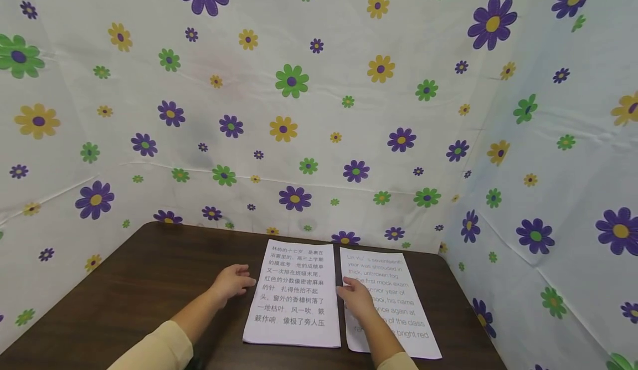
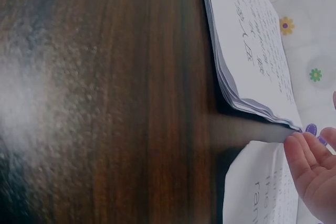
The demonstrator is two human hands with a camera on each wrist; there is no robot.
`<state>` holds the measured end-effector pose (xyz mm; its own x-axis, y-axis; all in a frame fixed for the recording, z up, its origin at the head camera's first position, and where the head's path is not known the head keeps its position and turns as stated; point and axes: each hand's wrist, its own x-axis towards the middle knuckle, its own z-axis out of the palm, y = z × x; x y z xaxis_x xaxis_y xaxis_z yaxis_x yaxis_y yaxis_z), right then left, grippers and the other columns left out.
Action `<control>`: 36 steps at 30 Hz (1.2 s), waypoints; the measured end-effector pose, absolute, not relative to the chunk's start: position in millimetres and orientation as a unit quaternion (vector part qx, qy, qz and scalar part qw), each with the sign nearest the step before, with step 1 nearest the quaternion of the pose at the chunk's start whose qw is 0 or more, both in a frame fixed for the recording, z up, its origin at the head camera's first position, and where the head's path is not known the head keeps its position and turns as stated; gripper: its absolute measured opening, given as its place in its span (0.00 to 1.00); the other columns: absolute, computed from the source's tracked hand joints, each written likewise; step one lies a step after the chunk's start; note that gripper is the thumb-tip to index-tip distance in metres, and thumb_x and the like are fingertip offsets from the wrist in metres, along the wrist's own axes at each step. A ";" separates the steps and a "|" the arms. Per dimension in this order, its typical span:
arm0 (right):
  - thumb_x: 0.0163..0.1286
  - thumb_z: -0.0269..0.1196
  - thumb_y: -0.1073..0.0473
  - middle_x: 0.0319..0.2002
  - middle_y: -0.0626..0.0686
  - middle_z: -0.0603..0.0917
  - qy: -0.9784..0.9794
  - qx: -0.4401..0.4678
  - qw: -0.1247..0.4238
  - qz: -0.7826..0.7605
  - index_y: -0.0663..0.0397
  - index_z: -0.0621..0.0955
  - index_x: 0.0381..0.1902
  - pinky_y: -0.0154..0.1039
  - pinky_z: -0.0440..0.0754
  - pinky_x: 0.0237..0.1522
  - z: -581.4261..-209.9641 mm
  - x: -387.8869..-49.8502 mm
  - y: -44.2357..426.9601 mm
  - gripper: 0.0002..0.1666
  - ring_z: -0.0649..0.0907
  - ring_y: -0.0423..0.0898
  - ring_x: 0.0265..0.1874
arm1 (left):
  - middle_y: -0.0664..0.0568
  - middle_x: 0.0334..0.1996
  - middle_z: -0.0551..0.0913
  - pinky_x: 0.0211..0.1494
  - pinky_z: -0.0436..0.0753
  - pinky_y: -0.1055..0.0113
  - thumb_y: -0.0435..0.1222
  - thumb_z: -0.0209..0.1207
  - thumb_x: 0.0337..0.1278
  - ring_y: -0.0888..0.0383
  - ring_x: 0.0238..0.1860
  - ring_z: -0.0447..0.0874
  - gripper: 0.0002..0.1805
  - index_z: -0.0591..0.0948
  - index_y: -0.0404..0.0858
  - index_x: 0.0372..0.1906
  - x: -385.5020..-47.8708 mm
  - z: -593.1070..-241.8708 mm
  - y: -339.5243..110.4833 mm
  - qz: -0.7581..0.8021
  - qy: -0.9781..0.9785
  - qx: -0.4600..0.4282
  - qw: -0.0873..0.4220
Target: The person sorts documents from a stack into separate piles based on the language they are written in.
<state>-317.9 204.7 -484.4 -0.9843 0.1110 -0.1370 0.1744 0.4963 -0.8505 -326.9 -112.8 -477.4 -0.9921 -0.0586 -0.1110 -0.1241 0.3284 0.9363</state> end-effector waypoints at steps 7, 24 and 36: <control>0.68 0.60 0.54 0.55 0.71 0.78 0.867 0.089 0.052 -0.488 0.68 0.69 0.66 0.47 0.86 0.42 -488.4 -314.3 199.6 0.34 0.84 0.54 0.43 | 0.21 0.59 0.71 0.49 0.86 0.53 0.27 0.62 0.53 0.33 0.55 0.79 0.34 0.65 0.17 0.63 -326.7 -489.1 -110.3 0.578 0.813 -0.057 0.044; 0.68 0.59 0.56 0.59 0.74 0.74 0.866 0.094 0.047 -0.490 0.68 0.70 0.66 0.45 0.86 0.43 -492.3 -312.7 190.3 0.33 0.84 0.58 0.47 | 0.26 0.48 0.79 0.47 0.87 0.55 0.24 0.63 0.51 0.40 0.45 0.85 0.29 0.69 0.16 0.59 -325.2 -487.5 -100.2 0.593 0.797 -0.093 0.067; 0.69 0.58 0.54 0.56 0.70 0.77 0.864 0.096 0.055 -0.492 0.67 0.70 0.66 0.45 0.86 0.43 -493.1 -314.6 189.8 0.32 0.84 0.52 0.44 | 0.36 0.36 0.84 0.37 0.87 0.60 0.21 0.62 0.45 0.55 0.30 0.84 0.18 0.81 0.21 0.46 -331.5 -506.4 -103.2 0.578 0.810 -0.092 0.018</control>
